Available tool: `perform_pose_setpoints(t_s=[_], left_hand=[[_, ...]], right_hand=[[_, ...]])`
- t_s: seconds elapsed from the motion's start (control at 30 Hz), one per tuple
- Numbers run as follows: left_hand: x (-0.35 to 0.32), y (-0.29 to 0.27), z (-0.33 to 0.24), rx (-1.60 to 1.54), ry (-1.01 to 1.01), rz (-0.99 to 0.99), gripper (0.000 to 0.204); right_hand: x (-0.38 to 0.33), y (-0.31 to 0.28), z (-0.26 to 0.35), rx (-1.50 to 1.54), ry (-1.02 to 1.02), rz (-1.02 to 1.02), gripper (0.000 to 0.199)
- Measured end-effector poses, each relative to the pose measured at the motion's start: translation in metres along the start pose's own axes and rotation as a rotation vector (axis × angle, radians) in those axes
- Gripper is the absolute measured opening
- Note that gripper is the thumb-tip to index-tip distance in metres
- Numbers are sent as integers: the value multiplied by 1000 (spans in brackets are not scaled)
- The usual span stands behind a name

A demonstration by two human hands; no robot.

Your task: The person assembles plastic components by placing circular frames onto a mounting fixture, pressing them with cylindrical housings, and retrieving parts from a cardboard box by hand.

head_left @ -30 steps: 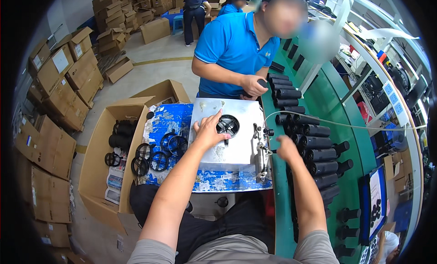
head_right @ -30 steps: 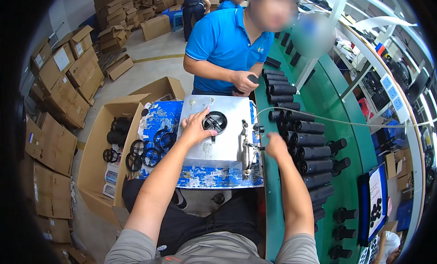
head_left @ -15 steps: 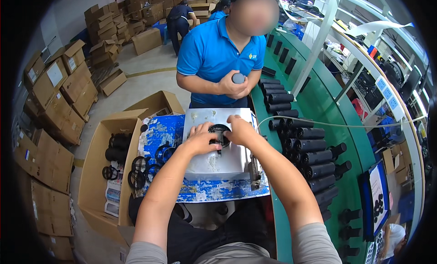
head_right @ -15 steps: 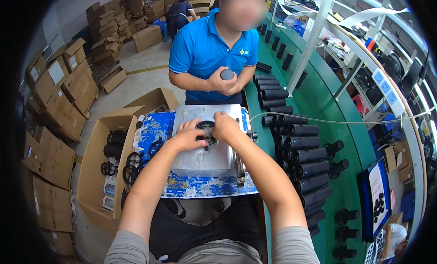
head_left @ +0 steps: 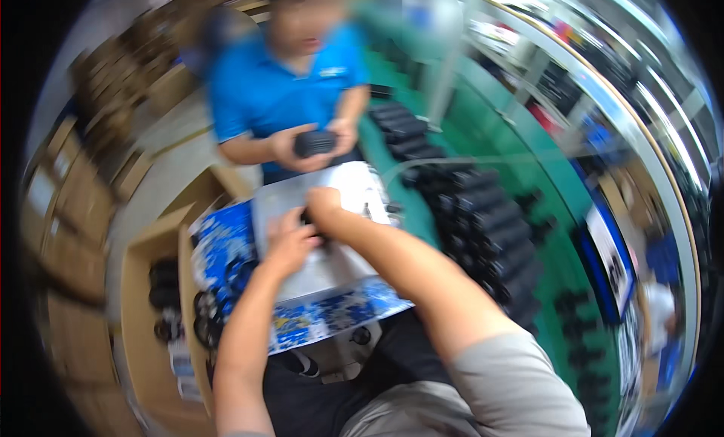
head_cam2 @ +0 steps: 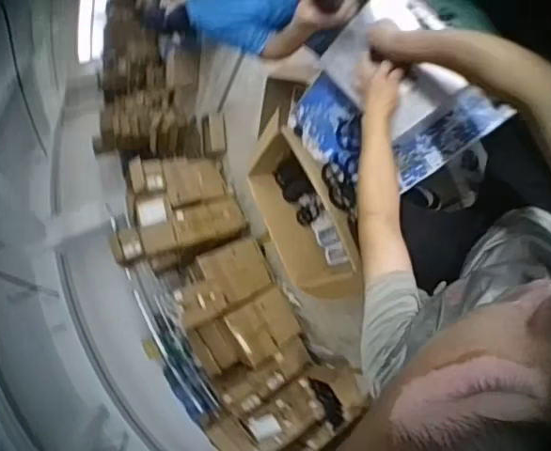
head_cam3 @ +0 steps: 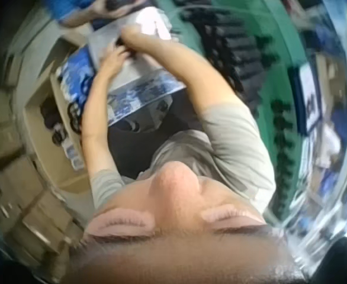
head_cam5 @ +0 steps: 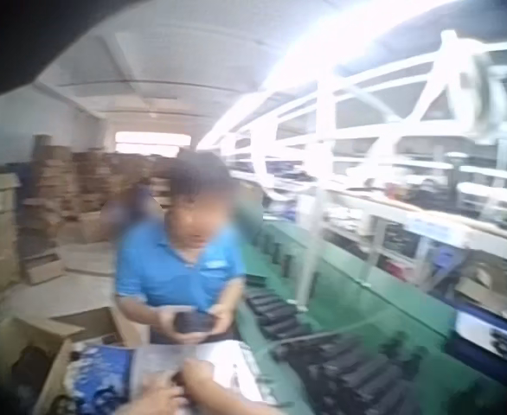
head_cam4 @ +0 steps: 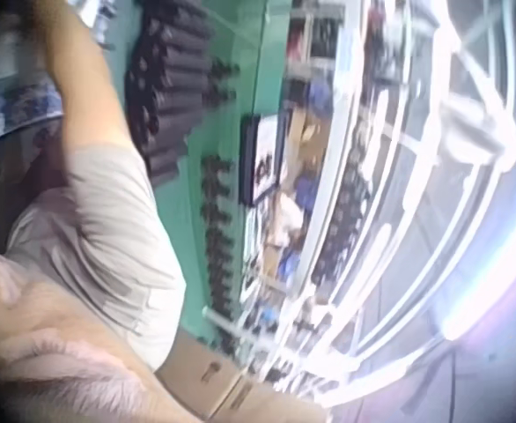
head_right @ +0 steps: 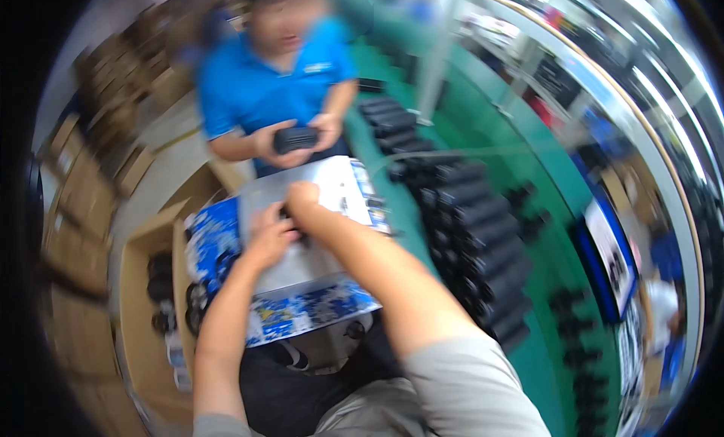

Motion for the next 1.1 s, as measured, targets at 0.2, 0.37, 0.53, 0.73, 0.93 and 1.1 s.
perform_pose_setpoints(t_s=[0.2,0.37,0.53,0.73,0.93,1.1], left_hand=[[-31,-32,-46,16,152,-304,30],[-215,0,-8,-184,38,-472,22],[-279,85,-58,-262,-35,-119,22],[-290,144,-64,-375,-93,614,29],[-278,155,-70,-579,-452,752,31],[-288,153,-41,-723,-796,759,30]], right_hand=[[-93,-60,-15,122,-149,-678,23],[-383,-68,-80,1013,-504,-933,16],[-507,122,-125,1559,-25,-478,30],[-574,189,-155,1336,96,-582,35],[-563,229,-163,1333,201,-586,45],[-537,244,-167,1338,215,-487,46]])
Point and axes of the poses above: each hand's wrist, its own x-axis towards the middle knuckle, its own y-axis out of the palm, z = x × y, the point moved 6 cm from there along x, towards the middle knuckle, and after that the axes turned 2 degrees about z, right-handed, at the moved point
